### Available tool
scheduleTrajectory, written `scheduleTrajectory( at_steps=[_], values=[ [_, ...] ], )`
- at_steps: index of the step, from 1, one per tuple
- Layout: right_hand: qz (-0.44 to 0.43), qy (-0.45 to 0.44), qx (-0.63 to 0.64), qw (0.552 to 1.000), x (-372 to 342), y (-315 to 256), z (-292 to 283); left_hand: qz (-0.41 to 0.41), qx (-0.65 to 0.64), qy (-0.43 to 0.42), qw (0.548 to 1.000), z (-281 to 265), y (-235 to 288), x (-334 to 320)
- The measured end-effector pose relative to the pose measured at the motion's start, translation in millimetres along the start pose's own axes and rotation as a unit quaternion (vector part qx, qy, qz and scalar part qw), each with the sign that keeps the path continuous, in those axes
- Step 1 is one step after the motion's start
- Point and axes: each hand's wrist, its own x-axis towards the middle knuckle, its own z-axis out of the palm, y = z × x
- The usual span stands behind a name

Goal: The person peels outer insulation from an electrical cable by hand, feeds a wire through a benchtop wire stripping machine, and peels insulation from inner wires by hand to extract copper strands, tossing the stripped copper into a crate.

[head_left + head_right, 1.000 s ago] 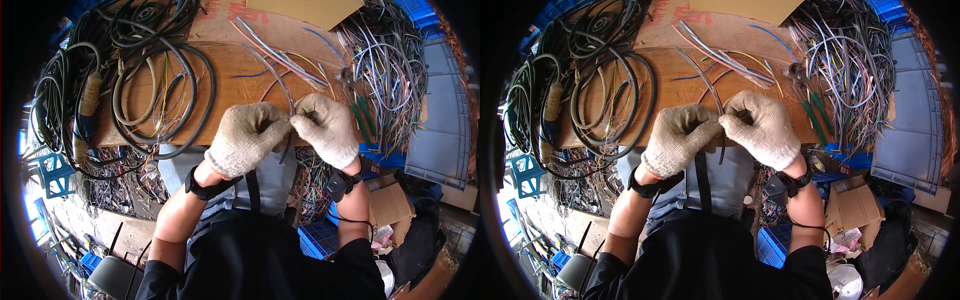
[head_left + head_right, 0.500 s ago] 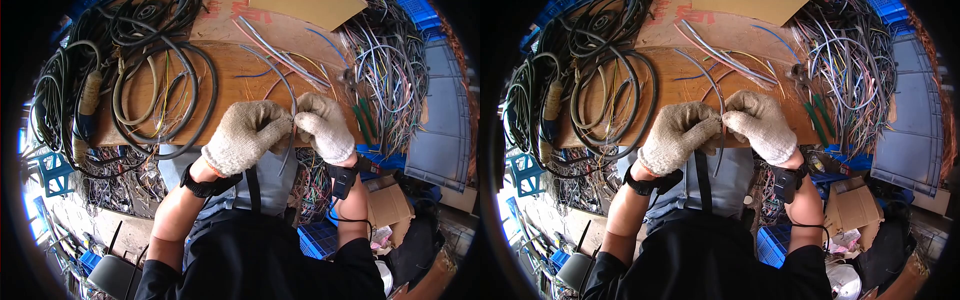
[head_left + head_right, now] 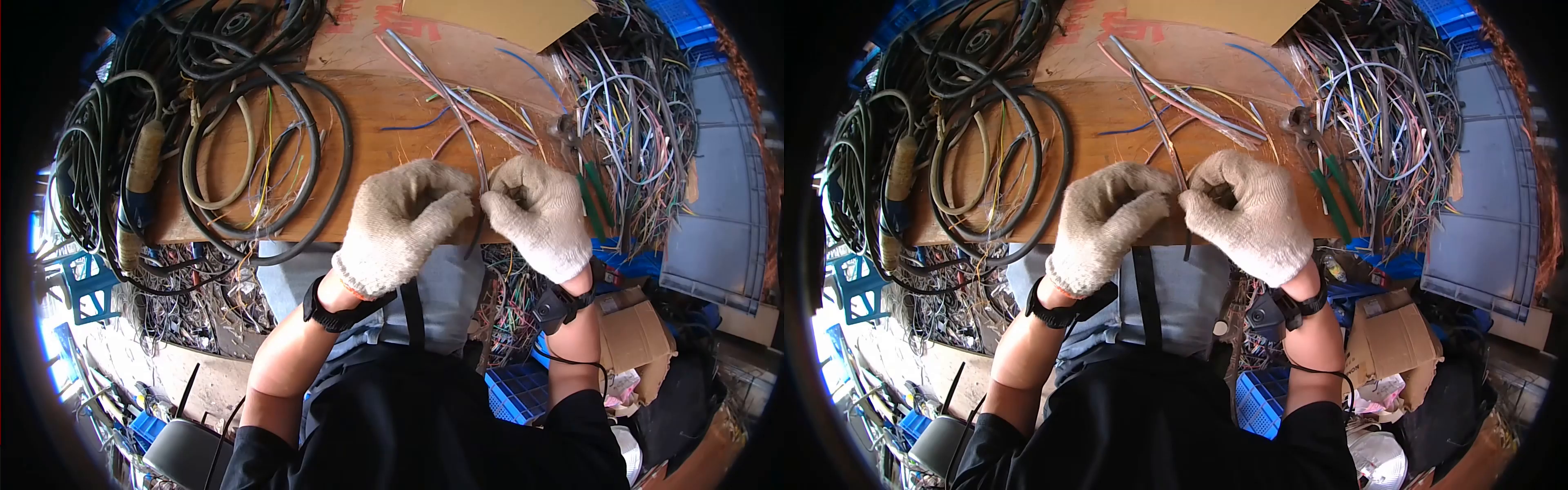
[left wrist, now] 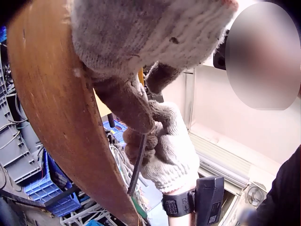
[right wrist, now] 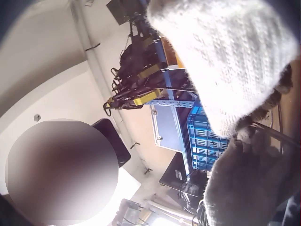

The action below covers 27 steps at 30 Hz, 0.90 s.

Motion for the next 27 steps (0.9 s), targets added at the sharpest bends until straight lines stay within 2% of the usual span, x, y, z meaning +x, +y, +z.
scheduleTrajectory(
  at_steps=[1,3,5,8,10,15,20,22,23,27],
  values=[
    [0.000,0.001,-0.001,1.000,-2,-3,0,0.013,-0.068,0.029,0.997,1,-1,0],
    [0.004,0.008,-0.061,0.998,-7,-8,3,0.015,-0.056,0.026,0.998,-1,4,0],
    [-0.002,0.008,-0.074,0.997,-9,-11,5,-0.010,0.009,0.004,1.000,-2,7,-2],
    [0.002,0.001,-0.071,0.997,-10,-11,6,-0.036,-0.035,-0.005,0.999,-3,5,-2],
    [-0.039,0.002,-0.129,0.991,-10,-12,5,-0.034,-0.030,0.000,0.999,-2,5,-2],
    [-0.040,0.000,-0.123,0.992,-9,-13,4,-0.025,-0.026,0.002,0.999,1,2,-3],
    [-0.059,0.001,-0.150,0.987,-10,-16,4,-0.015,0.054,0.028,0.998,4,3,-5],
    [-0.122,0.008,-0.206,0.971,-9,-16,4,-0.008,0.085,0.025,0.996,3,2,-4],
    [-0.122,0.008,-0.206,0.971,-9,-16,4,0.000,0.116,0.023,0.993,3,2,-4],
    [-0.050,-0.018,-0.160,0.986,-9,-17,3,-0.010,0.088,0.008,0.996,0,0,-2]
  ],
)
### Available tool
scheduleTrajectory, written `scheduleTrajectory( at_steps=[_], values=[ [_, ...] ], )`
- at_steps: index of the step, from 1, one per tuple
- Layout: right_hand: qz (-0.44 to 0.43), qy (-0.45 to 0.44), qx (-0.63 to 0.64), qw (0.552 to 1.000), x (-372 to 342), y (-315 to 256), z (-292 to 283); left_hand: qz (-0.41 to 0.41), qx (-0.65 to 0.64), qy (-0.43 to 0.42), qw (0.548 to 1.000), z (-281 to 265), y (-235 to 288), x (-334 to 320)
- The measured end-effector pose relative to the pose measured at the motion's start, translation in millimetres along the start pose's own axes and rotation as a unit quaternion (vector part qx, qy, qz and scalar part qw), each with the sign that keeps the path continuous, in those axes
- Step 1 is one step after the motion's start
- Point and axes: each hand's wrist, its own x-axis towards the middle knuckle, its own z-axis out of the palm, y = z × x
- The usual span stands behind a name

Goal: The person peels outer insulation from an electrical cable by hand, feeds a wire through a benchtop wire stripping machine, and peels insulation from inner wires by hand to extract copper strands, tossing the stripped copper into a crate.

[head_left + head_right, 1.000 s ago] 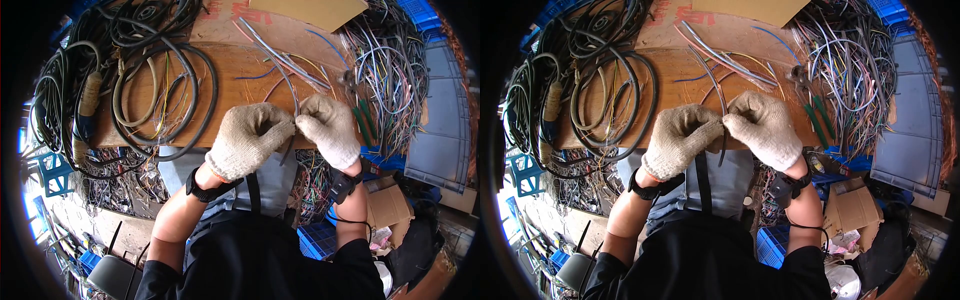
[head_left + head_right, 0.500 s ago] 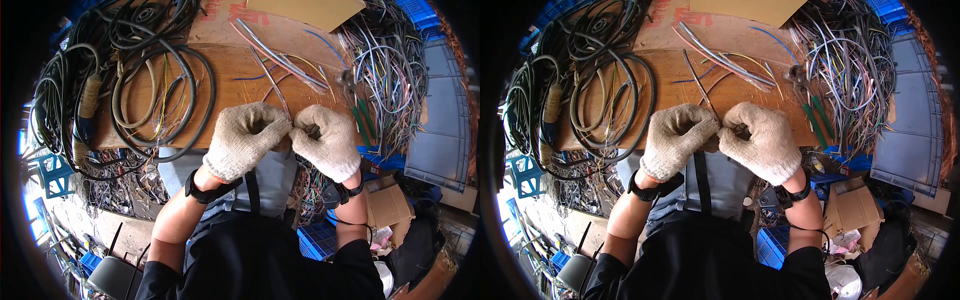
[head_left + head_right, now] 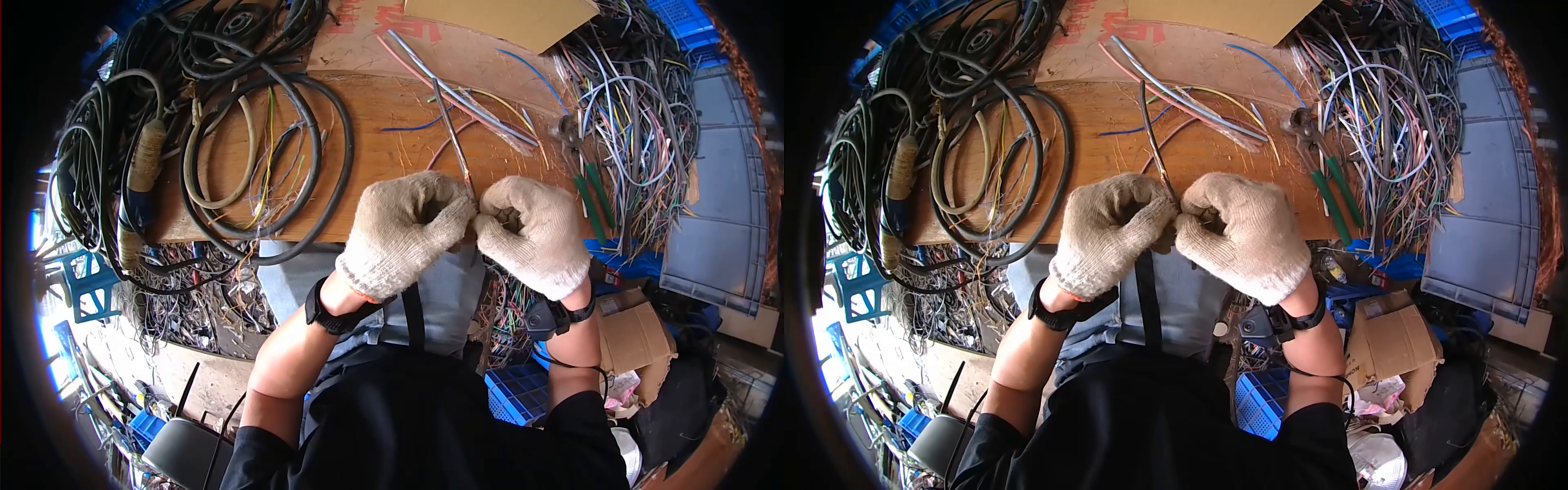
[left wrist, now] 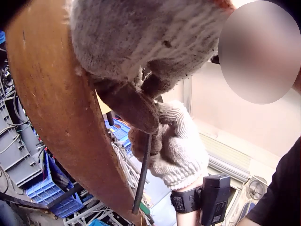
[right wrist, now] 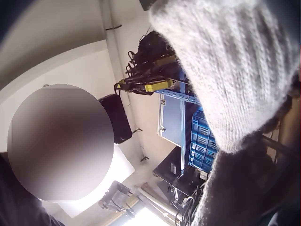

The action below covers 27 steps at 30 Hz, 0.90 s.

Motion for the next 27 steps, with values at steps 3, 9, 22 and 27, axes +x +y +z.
scheduleTrajectory(
  at_steps=[3,9,22,27],
  values=[
    [0.045,-0.029,0.080,0.995,0,4,-1,-0.016,-0.037,-0.018,0.999,-2,2,1],
    [0.076,-0.076,0.165,0.980,3,9,-3,-0.053,-0.081,-0.060,0.994,-10,7,2],
    [0.101,-0.126,0.242,0.957,6,17,-4,-0.042,-0.094,-0.068,0.992,-10,7,3],
    [0.044,-0.047,0.162,0.985,-1,14,6,-0.036,-0.071,-0.054,0.995,-6,5,4]
  ],
)
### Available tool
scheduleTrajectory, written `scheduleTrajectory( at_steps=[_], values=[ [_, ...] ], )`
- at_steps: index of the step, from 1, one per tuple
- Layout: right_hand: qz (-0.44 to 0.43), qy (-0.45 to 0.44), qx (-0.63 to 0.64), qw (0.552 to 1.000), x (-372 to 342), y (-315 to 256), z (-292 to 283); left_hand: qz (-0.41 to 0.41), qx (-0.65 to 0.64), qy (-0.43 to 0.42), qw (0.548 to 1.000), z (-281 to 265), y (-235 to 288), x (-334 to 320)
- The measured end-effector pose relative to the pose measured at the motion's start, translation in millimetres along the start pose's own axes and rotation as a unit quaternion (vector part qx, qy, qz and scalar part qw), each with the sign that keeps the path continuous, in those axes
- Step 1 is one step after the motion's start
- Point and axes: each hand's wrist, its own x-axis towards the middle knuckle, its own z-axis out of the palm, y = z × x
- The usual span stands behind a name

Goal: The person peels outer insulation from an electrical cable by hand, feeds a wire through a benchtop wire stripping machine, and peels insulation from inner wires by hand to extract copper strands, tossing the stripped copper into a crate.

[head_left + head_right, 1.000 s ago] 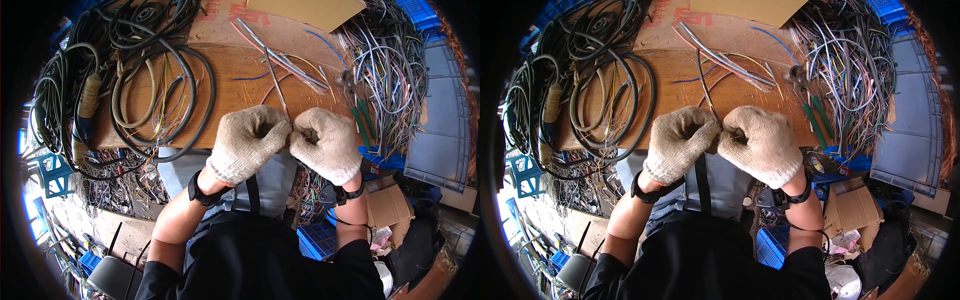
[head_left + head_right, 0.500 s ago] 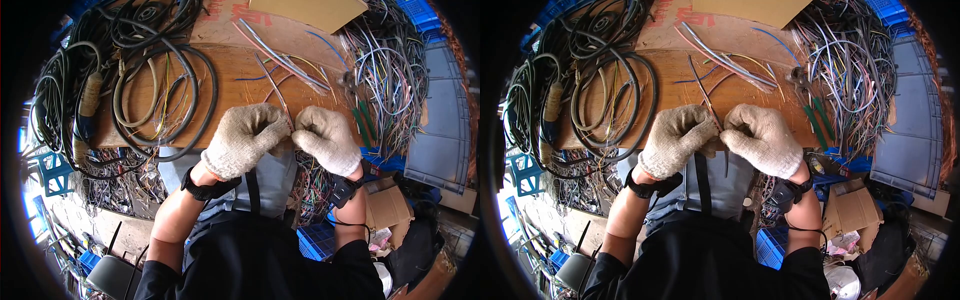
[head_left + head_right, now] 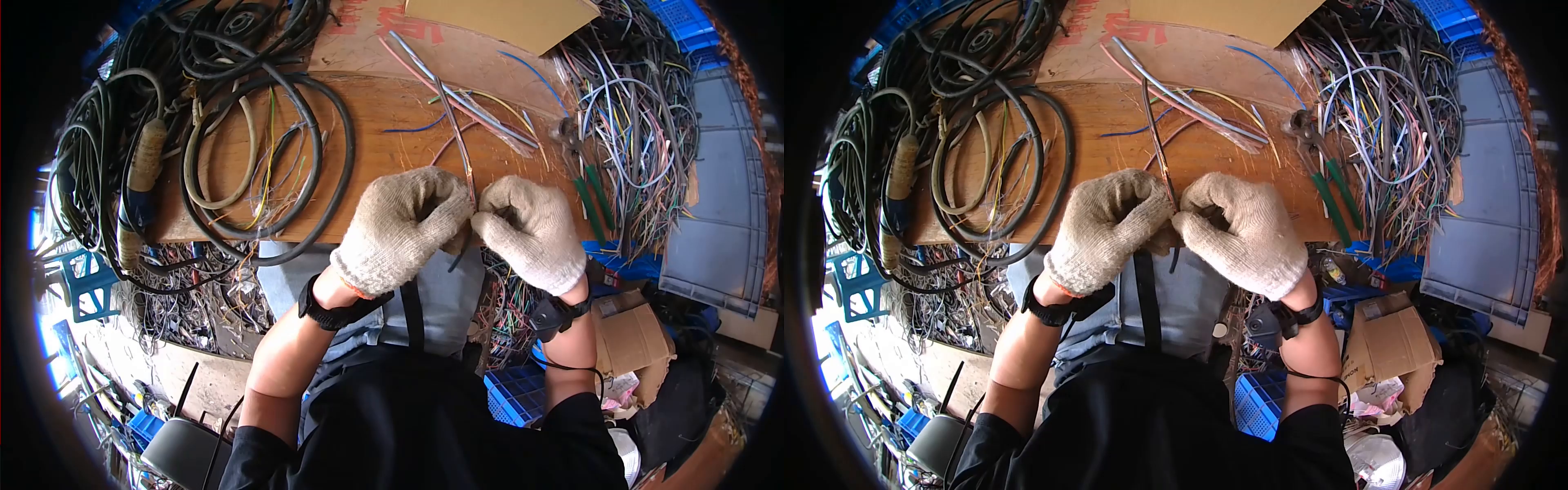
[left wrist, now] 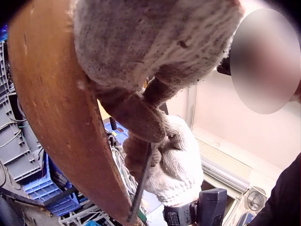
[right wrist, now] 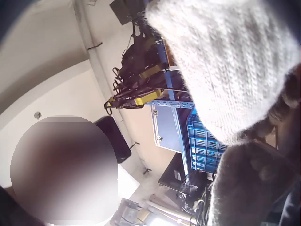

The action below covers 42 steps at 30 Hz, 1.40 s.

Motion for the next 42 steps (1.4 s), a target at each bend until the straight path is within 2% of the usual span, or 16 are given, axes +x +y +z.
scheduleTrajectory(
  at_steps=[5,7,9,15,17,18,21,23,24,26,29,33,35,38,42],
  values=[
    [0.004,0.017,0.037,0.999,-1,4,1,0.026,0.020,0.055,0.998,6,-7,0],
    [0.018,0.073,0.062,0.995,0,5,2,0.034,0.060,0.058,0.996,6,-10,-1],
    [0.003,0.090,0.043,0.995,1,4,4,0.043,0.099,0.061,0.992,7,-10,-2],
    [-0.061,0.114,-0.070,0.989,1,-5,7,0.077,0.135,0.078,0.985,9,-15,-3],
    [-0.142,0.141,-0.184,0.962,0,-9,8,0.077,0.122,0.074,0.987,9,-17,-2],
    [-0.142,0.141,-0.185,0.962,0,-8,8,0.077,0.122,0.074,0.987,9,-17,-2],
    [-0.143,0.133,-0.178,0.964,2,-5,7,0.078,0.125,0.079,0.986,8,-14,-2],
    [-0.100,0.131,-0.118,0.979,3,-2,8,0.011,0.113,0.036,0.993,4,-6,-3],
    [-0.101,0.130,-0.118,0.979,3,-2,8,0.012,0.113,0.037,0.993,3,-5,-3],
    [-0.039,0.114,-0.046,0.992,3,-3,8,0.010,0.076,0.025,0.997,2,-4,-2],
    [-0.045,0.115,-0.003,0.992,5,8,11,0.008,0.082,0.019,0.996,1,-3,0],
    [-0.047,0.127,0.003,0.991,5,11,16,0.008,0.100,0.021,0.995,0,-5,0],
    [-0.031,0.125,-0.015,0.992,5,9,16,0.034,0.094,0.007,0.995,-1,-9,1],
    [-0.031,0.126,-0.001,0.991,5,11,17,0.010,0.051,0.009,0.999,1,-6,0],
    [-0.035,0.130,0.019,0.991,5,12,20,0.016,0.069,0.005,0.997,-1,-6,0]
  ],
)
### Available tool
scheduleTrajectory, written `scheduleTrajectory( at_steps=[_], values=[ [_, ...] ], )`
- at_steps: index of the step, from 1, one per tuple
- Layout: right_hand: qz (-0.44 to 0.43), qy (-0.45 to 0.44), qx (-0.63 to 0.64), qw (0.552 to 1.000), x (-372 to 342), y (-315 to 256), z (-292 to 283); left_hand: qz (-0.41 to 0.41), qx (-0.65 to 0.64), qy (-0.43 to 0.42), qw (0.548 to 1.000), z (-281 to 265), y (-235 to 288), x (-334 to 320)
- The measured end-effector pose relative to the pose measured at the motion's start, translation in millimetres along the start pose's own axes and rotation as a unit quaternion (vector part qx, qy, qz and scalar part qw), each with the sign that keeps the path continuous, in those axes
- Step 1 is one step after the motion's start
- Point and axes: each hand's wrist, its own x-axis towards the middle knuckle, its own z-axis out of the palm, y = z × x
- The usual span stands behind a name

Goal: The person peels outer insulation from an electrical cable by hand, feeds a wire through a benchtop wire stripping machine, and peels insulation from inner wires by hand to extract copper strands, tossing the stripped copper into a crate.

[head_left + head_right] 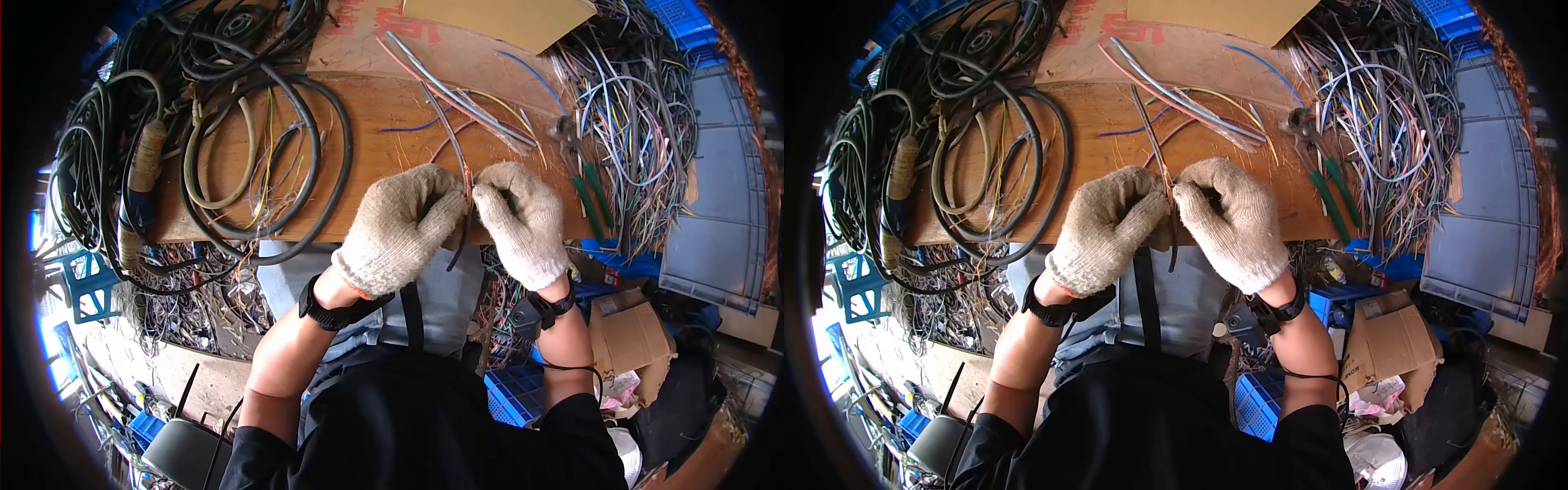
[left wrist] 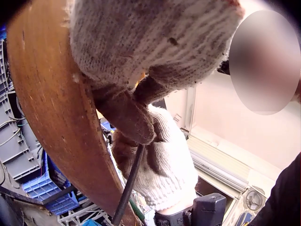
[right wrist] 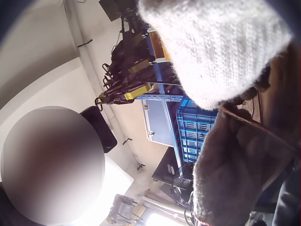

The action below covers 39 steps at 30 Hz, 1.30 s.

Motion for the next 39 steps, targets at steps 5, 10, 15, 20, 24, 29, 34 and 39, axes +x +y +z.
scheduleTrajectory(
  at_steps=[5,10,15,20,24,29,34,39],
  values=[
    [0.027,0.000,0.010,1.000,-1,-2,0,0.009,0.020,0.009,1.000,0,0,0],
    [0.016,0.016,0.000,1.000,-3,-7,1,0.016,0.019,0.042,0.999,4,4,1],
    [0.003,0.032,0.004,0.999,-9,-8,1,0.020,-0.065,0.079,0.995,8,0,3],
    [-0.028,-0.012,-0.100,0.994,-15,-6,-12,-0.028,-0.205,0.080,0.975,0,3,4],
    [-0.081,-0.059,-0.134,0.986,-22,-2,-19,-0.024,-0.238,0.125,0.963,0,4,6],
    [0.004,-0.009,-0.068,0.998,-27,-2,-18,0.003,-0.277,0.087,0.957,1,-4,4],
    [0.065,0.054,0.017,0.996,-24,-3,-10,0.012,-0.311,0.049,0.949,1,-11,-4],
    [0.062,0.076,0.061,0.993,-23,-4,-4,0.019,-0.352,0.035,0.935,-1,-13,-8]
  ],
)
